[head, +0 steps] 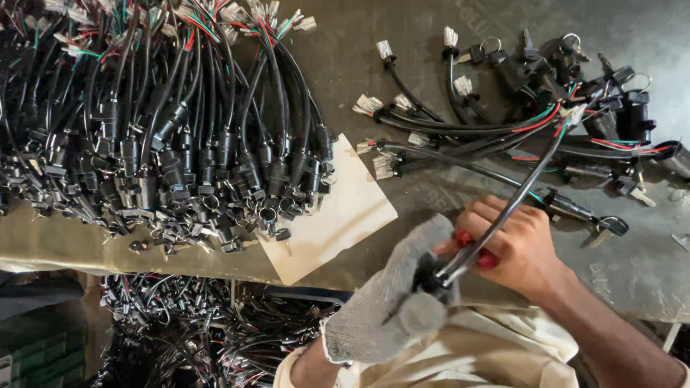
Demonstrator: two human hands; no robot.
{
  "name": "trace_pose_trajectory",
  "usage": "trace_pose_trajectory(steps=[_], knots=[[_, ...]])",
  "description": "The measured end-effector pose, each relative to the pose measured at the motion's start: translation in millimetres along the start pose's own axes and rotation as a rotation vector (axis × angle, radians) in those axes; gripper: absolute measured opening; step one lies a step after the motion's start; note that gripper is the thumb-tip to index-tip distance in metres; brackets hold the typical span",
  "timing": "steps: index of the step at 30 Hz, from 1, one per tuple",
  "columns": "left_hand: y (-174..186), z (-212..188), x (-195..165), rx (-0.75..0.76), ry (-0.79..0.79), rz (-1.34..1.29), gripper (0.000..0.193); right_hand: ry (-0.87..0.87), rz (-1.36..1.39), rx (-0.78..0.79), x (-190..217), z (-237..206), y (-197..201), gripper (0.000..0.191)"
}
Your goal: The person picks up a black cable from a large pile on the workbench, uses red-handled pliers to work on the wire ends and connectors, and places the finished harness onto a growing pile of completed harnesses, repeating the cycle.
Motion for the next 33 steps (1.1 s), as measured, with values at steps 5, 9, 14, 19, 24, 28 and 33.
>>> trace_pose_trajectory(steps=[5, 9, 14, 19, 24, 28, 33], knots=[[6.4, -8.4, -21.3, -0.359, -0.338, 0.727, 0.076, -0.082, 0.062, -0.028, -0.3, -3.1, -5.7, 0.035], [2.6, -15.4, -27.9, -0.59, -0.585, 1.069, 0.077, -0.193, 0.09, 0.068, 0.1, -8.0, -18.3, 0.044], [23.0, -4.1, -1.0, -0.656, -0.298, 0.904, 0.074, -0.177, 0.045, 0.052, 1.9, -9.3, -17.6, 0.043], [-1.9, -13.8, -8.1, -0.75, -0.609, 1.304, 0.075, -0.316, -0.098, 0.137, -3.6, -22.5, -16.0, 0.028], [-9.2, -14.0, -11.9, -1.039, -0.67, 1.626, 0.071, -0.396, -0.093, 0.156, -0.1, -31.7, -15.8, 0.03], [-13.9, -12.9, -13.6, -1.101, -0.665, 1.733, 0.069, -0.475, -0.052, 0.109, -0.2, -38.0, -19.8, 0.027], [-13.1, -15.3, -20.9, -0.999, -0.622, 1.651, 0.071, -0.426, 0.107, 0.059, 8.1, -37.4, -30.5, 0.044]])
Point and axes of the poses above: each hand's wrist, its own z-axis towards the middle knuckle, its own y-axis out of the back of the hand, x = y × z, the point moved 9 cm from there along z, towards the middle knuckle, and after that the axes turned 14 degrees about y, right-handed, at the moved point
